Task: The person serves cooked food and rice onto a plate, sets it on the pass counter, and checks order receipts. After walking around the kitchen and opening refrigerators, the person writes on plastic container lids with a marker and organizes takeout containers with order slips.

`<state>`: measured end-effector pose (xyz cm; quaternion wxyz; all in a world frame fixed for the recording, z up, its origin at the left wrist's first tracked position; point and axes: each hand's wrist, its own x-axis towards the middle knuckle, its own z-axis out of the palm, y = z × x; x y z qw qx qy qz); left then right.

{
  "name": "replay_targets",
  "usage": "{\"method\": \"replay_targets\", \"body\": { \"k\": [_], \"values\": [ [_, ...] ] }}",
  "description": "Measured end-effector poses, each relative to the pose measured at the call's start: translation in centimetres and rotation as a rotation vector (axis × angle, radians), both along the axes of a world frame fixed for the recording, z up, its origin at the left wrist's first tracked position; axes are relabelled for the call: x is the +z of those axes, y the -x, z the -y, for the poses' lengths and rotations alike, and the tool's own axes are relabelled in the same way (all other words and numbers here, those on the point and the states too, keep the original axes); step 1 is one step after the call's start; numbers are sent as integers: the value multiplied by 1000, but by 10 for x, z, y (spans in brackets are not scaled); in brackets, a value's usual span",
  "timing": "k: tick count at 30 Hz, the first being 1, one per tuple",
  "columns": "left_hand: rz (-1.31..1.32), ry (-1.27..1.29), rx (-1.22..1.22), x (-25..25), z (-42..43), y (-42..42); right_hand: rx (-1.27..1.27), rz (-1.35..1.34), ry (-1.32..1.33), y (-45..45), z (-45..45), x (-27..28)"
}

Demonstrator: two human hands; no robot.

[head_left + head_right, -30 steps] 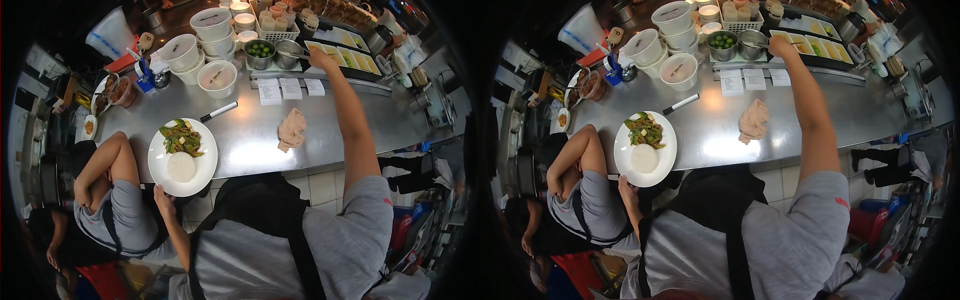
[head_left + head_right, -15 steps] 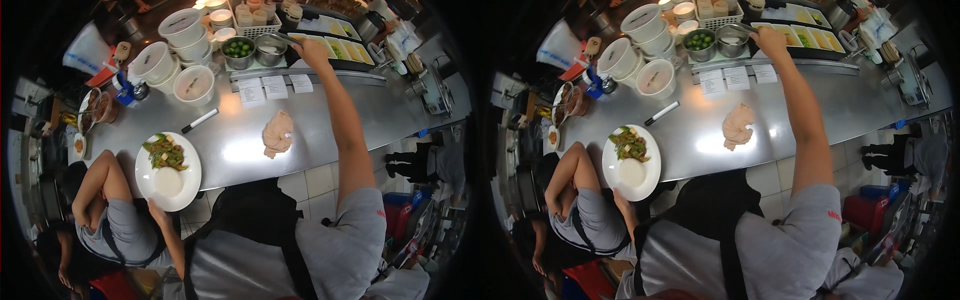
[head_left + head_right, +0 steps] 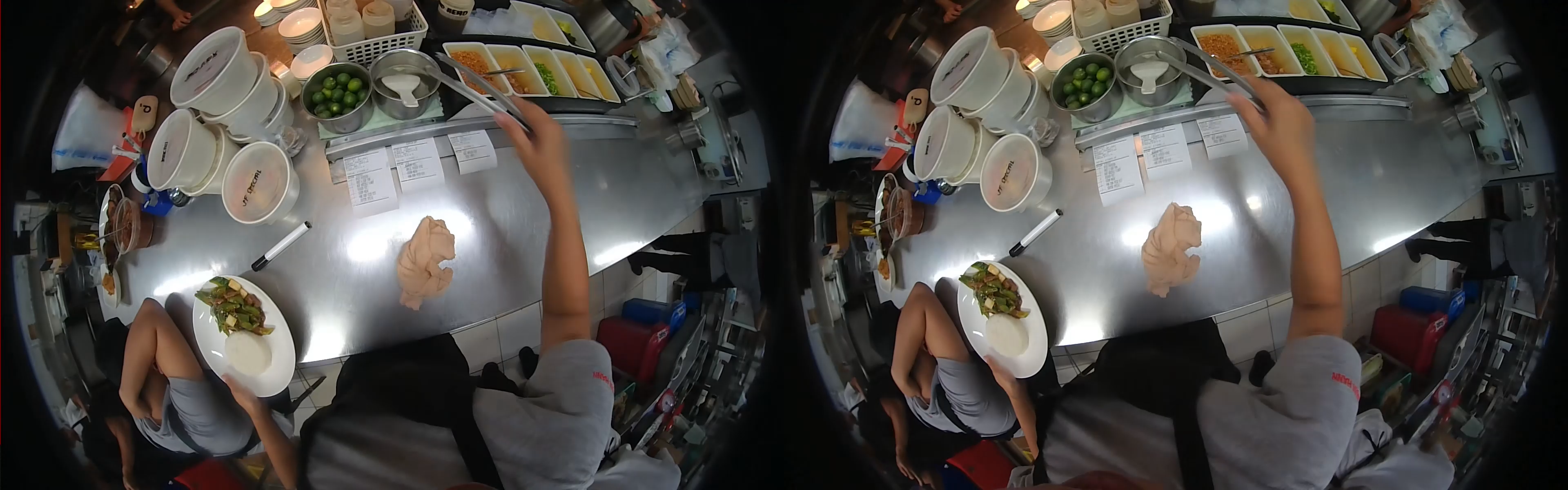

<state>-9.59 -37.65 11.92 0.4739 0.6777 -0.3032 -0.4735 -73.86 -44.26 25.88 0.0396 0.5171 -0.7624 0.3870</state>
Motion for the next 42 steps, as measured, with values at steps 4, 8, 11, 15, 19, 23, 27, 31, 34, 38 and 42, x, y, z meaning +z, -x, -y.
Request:
{"method": "replay_targets", "body": {
  "k": [4, 8, 11, 15, 19, 23, 27, 31, 34, 38, 42],
  "values": [
    [-70, 1, -41, 10, 2, 10, 123, 197, -77, -35, -79, 5],
    [103, -52, -57, 14, 3, 8, 277, 119, -433, -84, -136, -39],
    [98, -34, -27, -16, 10, -19, 215, 219, -461, -100, -148, -44],
    [239, -122, 30, -28, 18, -24, 310, 284, -374, -121, -103, -11],
    [436, 89, 113, -30, 21, -8, 464, 229, -259, -188, -49, 6],
    [238, 50, 77, -4, 21, 10, 715, 251, -182, -265, 0, -16],
    [138, 109, 104, -5, 22, 12, 757, 26, -192, -313, 36, -33],
    [158, 116, 145, -4, 22, 15, 772, -167, -170, -336, 47, -35],
    [180, 141, 151, -1, 23, 18, 769, -256, -182, -342, 52, -37],
    [179, 106, 129, 1, 22, 17, 781, -318, -181, -349, 54, -38],
    [152, 122, 130, -8, 24, 15, 809, -358, -238, -354, 62, -36]
  ]
}}
